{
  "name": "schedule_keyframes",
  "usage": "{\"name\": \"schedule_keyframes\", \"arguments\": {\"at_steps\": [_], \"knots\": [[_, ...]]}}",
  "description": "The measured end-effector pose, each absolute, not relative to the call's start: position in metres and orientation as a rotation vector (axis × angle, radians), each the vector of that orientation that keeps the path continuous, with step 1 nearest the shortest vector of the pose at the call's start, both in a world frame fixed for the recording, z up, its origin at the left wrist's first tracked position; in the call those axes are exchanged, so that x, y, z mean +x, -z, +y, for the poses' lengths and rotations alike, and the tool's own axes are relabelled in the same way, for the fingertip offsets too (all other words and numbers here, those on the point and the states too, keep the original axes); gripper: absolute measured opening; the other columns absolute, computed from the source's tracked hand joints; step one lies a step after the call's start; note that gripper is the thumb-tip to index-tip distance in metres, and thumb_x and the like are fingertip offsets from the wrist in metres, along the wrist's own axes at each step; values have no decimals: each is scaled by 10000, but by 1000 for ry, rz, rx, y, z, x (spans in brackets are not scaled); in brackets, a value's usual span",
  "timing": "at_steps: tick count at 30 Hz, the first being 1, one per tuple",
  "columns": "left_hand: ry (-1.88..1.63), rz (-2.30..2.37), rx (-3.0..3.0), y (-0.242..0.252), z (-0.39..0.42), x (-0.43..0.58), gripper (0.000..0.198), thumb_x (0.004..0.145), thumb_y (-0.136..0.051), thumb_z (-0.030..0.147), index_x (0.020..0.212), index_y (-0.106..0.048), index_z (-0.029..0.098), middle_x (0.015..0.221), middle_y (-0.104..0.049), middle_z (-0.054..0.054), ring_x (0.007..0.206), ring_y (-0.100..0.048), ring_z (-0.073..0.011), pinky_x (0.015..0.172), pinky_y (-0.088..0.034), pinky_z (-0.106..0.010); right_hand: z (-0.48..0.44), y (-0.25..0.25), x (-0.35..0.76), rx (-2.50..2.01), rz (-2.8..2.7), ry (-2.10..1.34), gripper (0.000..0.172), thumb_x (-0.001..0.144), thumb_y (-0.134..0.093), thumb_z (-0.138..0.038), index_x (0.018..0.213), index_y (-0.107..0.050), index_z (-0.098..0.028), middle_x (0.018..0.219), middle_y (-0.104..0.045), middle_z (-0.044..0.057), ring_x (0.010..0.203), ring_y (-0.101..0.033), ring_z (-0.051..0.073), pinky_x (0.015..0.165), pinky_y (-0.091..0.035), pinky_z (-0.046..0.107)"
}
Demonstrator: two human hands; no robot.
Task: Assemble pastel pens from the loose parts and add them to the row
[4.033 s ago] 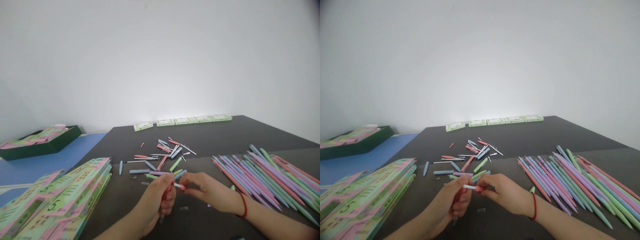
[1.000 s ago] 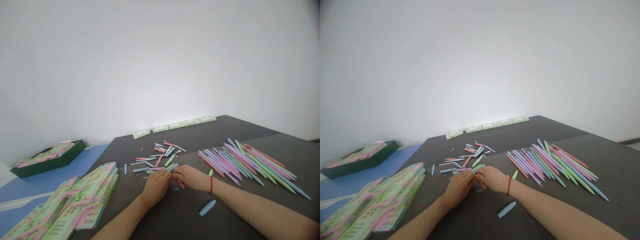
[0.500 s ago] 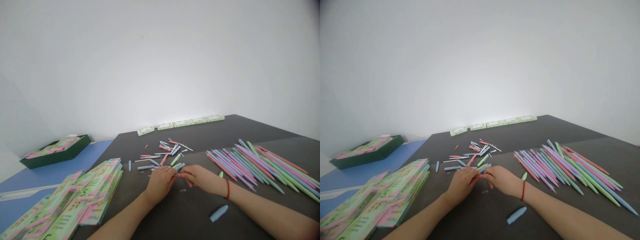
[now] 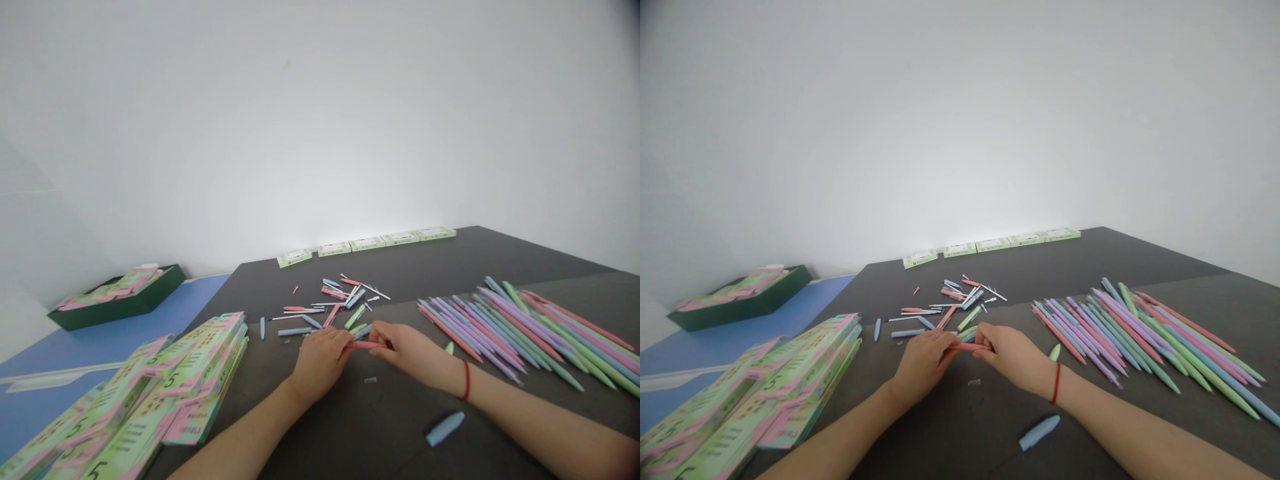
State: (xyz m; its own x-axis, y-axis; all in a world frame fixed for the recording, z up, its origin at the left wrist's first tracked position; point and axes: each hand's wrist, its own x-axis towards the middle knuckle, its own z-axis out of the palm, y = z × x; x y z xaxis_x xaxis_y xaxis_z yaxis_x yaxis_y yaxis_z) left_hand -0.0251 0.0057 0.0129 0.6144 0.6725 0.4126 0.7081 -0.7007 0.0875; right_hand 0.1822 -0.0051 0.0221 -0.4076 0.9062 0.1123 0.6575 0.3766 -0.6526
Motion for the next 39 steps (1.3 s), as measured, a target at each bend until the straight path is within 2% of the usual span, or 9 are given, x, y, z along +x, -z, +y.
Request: {"name": "schedule_keyframes", "arguments": {"at_steps": [4, 9, 14, 19, 21, 27, 32, 35, 39], "knots": [[648, -1180, -2746, -13, 6, -26, 241, 942, -445, 325, 835, -604, 179, 759, -630, -31, 712, -588, -156, 661, -426, -252, -7, -24, 181, -1306, -2218, -836, 414, 966, -295, -353, 709, -566, -175, 514, -514, -37, 473, -467, 116, 506, -332, 223], [643, -1187, -2742, -13, 7, -27, 204, 934, -461, 299, 847, -605, 184, 753, -635, -28, 706, -587, -160, 651, -423, -254, -8, -24, 182, -1347, -2177, -707, 181, 860, -537, -355, 836, -570, -178, 646, -558, -26, 576, -487, 131, 517, -301, 222], [643, -1184, -2744, -14, 6, -26, 207, 939, -453, 305, 857, -604, 188, 759, -637, -25, 721, -589, -160, 668, -422, -256, -7, -23, 183, -1291, -2239, -807, 392, 969, -304, -327, 737, -578, -170, 536, -544, -28, 494, -490, 114, 509, -329, 216], [637, -1184, -2733, -15, 5, -26, 166, 927, -480, 277, 849, -596, 188, 766, -636, -18, 719, -582, -167, 662, -413, -264, -10, -23, 181, -1354, -2217, -614, 139, 845, -560, -323, 824, -564, -185, 660, -580, -18, 585, -502, 135, 528, -292, 228], [638, -1184, -2731, -16, 4, -26, 164, 928, -479, 273, 843, -591, 188, 766, -636, -15, 715, -580, -166, 660, -412, -265, -11, -22, 180, -1373, -2205, -551, 136, 853, -552, -323, 826, -559, -189, 661, -574, -14, 587, -488, 142, 534, -281, 236], [639, -1154, -2737, -17, 3, -26, 173, 933, -470, 276, 848, -594, 189, 782, -640, -22, 740, -588, -167, 685, -421, -268, -9, -20, 180, -1338, -2268, -706, 378, 955, -354, -346, 672, -543, -183, 555, -575, -20, 509, -501, 121, 501, -312, 216], [657, -1125, -2728, -17, 4, -26, 140, 919, -493, 250, 849, -599, 191, 766, -640, -23, 717, -587, -173, 658, -421, -274, -11, -19, 178, -1361, -2262, -541, 156, 862, -533, -324, 801, -582, -188, 717, -605, 19, 649, -521, 167, 565, -300, 244], [678, -1095, -2733, -18, 3, -26, 135, 921, -495, 262, 867, -601, 197, 776, -651, -18, 723, -594, -174, 659, -426, -278, -11, -19, 177, -1346, -2261, -562, 274, 916, -443, -357, 749, -576, -185, 691, -580, 21, 645, -512, 169, 579, -311, 252], [694, -1046, -2750, -19, 2, -25, 142, 923, -496, 277, 869, -604, 202, 820, -672, -21, 779, -610, -176, 706, -437, -287, -8, -20, 180, -1261, -2266, -900, 459, 979, -249, -392, 753, -589, -184, 529, -483, -29, 490, -460, 125, 503, -328, 219]]}}
